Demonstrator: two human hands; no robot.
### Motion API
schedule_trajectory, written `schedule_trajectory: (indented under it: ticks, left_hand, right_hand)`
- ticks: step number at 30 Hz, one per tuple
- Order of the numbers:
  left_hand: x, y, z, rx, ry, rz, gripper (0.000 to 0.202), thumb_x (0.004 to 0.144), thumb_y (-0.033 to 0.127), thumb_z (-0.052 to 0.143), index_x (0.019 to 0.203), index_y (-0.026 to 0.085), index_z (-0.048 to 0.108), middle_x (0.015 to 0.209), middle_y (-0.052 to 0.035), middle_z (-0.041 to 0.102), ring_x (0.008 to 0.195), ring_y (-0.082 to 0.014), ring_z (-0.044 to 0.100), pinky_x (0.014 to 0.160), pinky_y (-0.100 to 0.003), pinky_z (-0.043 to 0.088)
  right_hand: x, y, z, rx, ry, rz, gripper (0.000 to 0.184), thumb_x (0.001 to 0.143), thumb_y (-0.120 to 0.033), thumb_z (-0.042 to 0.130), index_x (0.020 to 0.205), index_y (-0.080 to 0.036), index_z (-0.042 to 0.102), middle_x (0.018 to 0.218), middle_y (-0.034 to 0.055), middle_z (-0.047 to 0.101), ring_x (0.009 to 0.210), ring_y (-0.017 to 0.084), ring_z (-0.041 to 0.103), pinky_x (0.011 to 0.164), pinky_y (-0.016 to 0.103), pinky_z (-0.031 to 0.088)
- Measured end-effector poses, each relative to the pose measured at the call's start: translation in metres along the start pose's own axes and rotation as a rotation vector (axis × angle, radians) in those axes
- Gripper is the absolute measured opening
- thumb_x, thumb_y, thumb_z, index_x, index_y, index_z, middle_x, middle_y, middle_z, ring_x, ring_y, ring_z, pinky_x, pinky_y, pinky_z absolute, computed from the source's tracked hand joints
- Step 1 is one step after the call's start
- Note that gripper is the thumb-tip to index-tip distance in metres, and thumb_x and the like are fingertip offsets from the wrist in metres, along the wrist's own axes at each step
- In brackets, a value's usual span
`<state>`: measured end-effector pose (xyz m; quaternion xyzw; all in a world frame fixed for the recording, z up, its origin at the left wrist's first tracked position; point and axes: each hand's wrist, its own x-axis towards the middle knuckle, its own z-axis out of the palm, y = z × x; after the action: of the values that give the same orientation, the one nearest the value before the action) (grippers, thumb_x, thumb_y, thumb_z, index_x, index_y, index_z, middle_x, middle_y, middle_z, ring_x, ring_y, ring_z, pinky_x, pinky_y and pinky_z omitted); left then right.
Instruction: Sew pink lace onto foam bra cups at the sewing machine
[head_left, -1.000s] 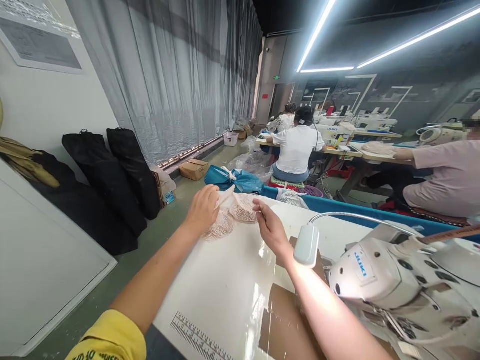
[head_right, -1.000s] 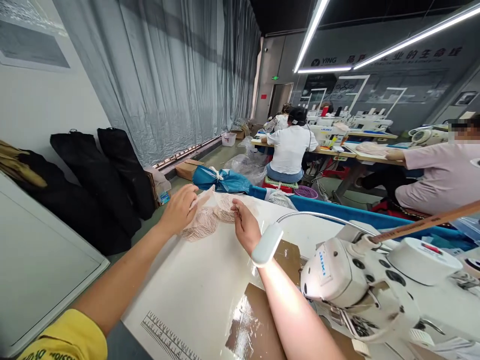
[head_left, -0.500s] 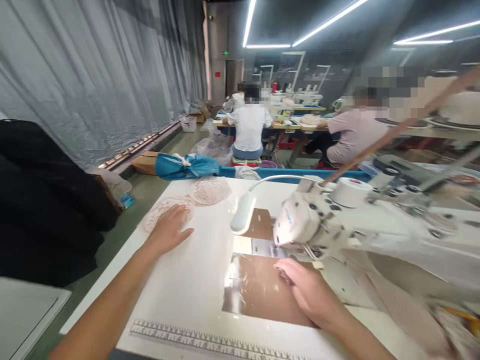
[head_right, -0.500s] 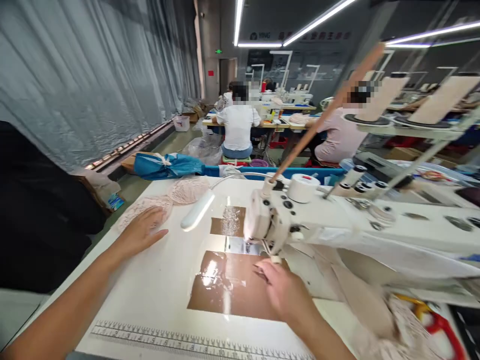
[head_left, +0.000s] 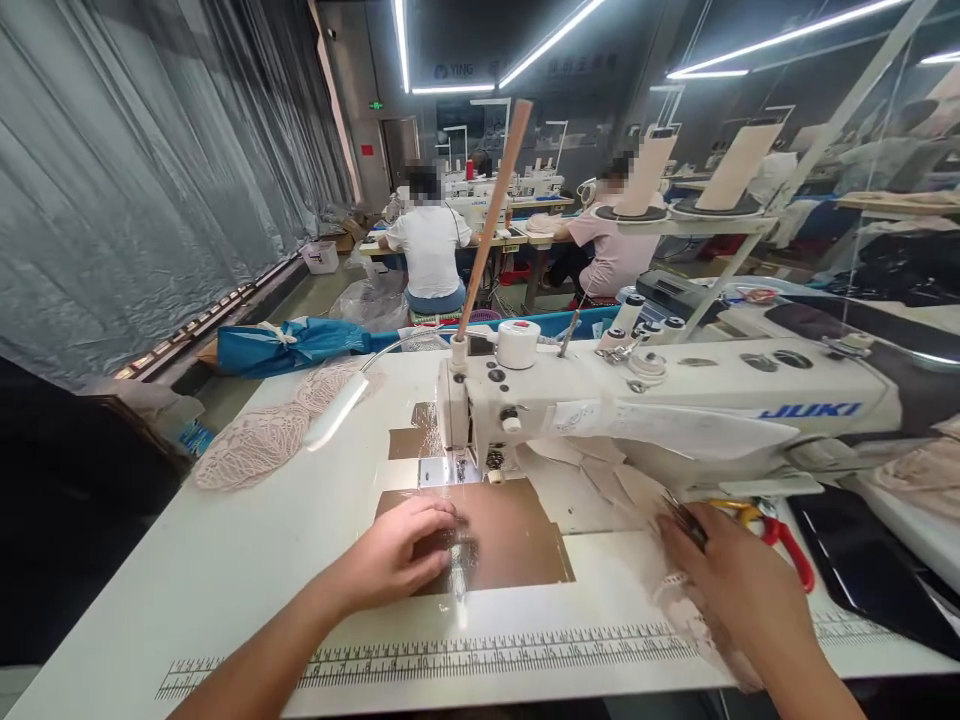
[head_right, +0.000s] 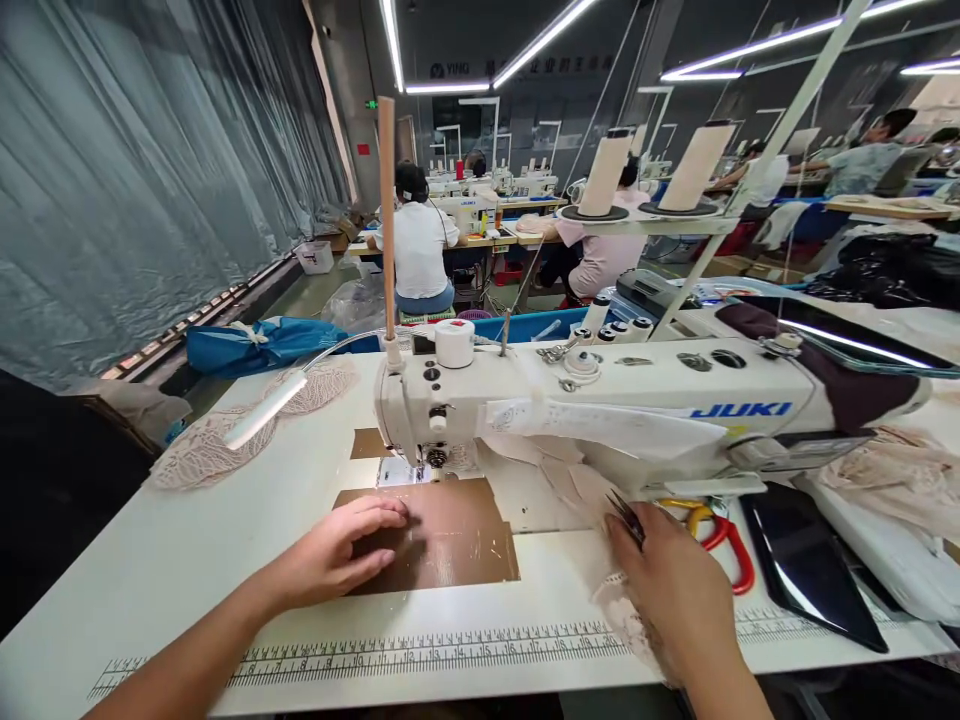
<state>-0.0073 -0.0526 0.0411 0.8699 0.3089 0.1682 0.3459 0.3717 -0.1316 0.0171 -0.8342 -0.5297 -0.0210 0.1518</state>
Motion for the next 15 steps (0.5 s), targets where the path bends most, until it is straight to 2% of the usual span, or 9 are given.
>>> schedule_trajectory:
  ticks: [2, 4, 6, 8, 10, 12, 13, 15]
  left_hand:
    - [0.012, 0.013, 0.011, -0.104, -0.052, 0.012, 0.029, 0.086, 0.025, 0.057, 0.114, 0.021, 0.060, 0.117, -0.0075, 0.062, 0.109, -0.0209, 0.056, 0.098, -0.035, 0.045]
    - [0.021, 0.023, 0.023, -0.239, -0.094, -0.020, 0.031, 0.086, 0.028, 0.058, 0.116, 0.021, 0.060, 0.118, -0.0075, 0.061, 0.107, -0.0206, 0.057, 0.096, -0.035, 0.045]
    - [0.031, 0.032, 0.037, -0.416, -0.137, -0.095, 0.036, 0.087, 0.035, 0.059, 0.120, 0.021, 0.059, 0.122, -0.0089, 0.059, 0.108, -0.0212, 0.056, 0.095, -0.036, 0.045]
    - [0.042, 0.041, 0.053, -0.652, -0.158, -0.164, 0.045, 0.085, 0.044, 0.062, 0.123, 0.020, 0.058, 0.124, -0.0109, 0.058, 0.107, -0.0218, 0.057, 0.094, -0.036, 0.046]
    - [0.054, 0.051, 0.071, -0.909, -0.153, -0.199, 0.056, 0.078, 0.053, 0.067, 0.119, 0.016, 0.061, 0.117, -0.0127, 0.061, 0.104, -0.0223, 0.058, 0.092, -0.036, 0.046]
    - [0.062, 0.061, 0.085, -1.106, -0.123, -0.246, 0.058, 0.071, 0.057, 0.071, 0.104, 0.010, 0.067, 0.099, -0.0122, 0.066, 0.091, -0.0212, 0.062, 0.087, -0.035, 0.047]
    - [0.064, 0.064, 0.090, -1.180, -0.094, -0.263, 0.056, 0.069, 0.058, 0.072, 0.097, 0.009, 0.069, 0.091, -0.0113, 0.067, 0.085, -0.0201, 0.063, 0.084, -0.033, 0.048]
    - [0.058, 0.069, 0.092, -1.274, -0.052, -0.280, 0.052, 0.069, 0.055, 0.074, 0.089, 0.008, 0.072, 0.082, -0.0099, 0.068, 0.077, -0.0179, 0.063, 0.080, -0.030, 0.049]
  right_hand:
    - [-0.001, 0.002, -0.006, 0.015, 0.061, 0.017, 0.035, 0.086, -0.050, 0.040, 0.085, -0.022, 0.061, 0.083, 0.0099, 0.069, 0.071, 0.027, 0.065, 0.051, 0.033, 0.041]
    - [-0.006, 0.004, -0.011, 0.037, 0.199, -0.018, 0.032, 0.084, -0.049, 0.043, 0.086, -0.022, 0.061, 0.093, 0.0109, 0.070, 0.083, 0.028, 0.066, 0.058, 0.035, 0.046]
    - [-0.014, 0.002, -0.013, 0.077, 0.361, -0.131, 0.026, 0.083, -0.044, 0.047, 0.085, -0.021, 0.061, 0.095, 0.0113, 0.070, 0.088, 0.029, 0.066, 0.066, 0.037, 0.049]
    - [-0.026, -0.006, -0.014, 0.156, 0.433, -0.319, 0.018, 0.082, -0.038, 0.052, 0.086, -0.022, 0.060, 0.092, 0.0103, 0.070, 0.088, 0.027, 0.066, 0.074, 0.037, 0.051]
    - [-0.040, -0.021, -0.016, 0.275, 0.325, -0.548, 0.011, 0.079, -0.031, 0.057, 0.088, -0.025, 0.060, 0.089, 0.0071, 0.070, 0.084, 0.024, 0.067, 0.075, 0.034, 0.052]
    - [-0.052, -0.040, -0.020, 0.403, 0.141, -0.767, 0.014, 0.074, -0.019, 0.056, 0.086, -0.027, 0.060, 0.084, 0.0037, 0.071, 0.076, 0.019, 0.068, 0.066, 0.027, 0.053]
    - [-0.057, -0.049, -0.023, 0.461, 0.024, -0.834, 0.015, 0.073, -0.016, 0.054, 0.081, -0.027, 0.059, 0.079, 0.0022, 0.070, 0.071, 0.017, 0.067, 0.061, 0.024, 0.051]
    - [-0.063, -0.061, -0.028, 0.599, -0.147, -0.864, 0.011, 0.076, -0.016, 0.052, 0.073, -0.026, 0.057, 0.065, -0.0009, 0.064, 0.057, 0.013, 0.061, 0.052, 0.021, 0.048]
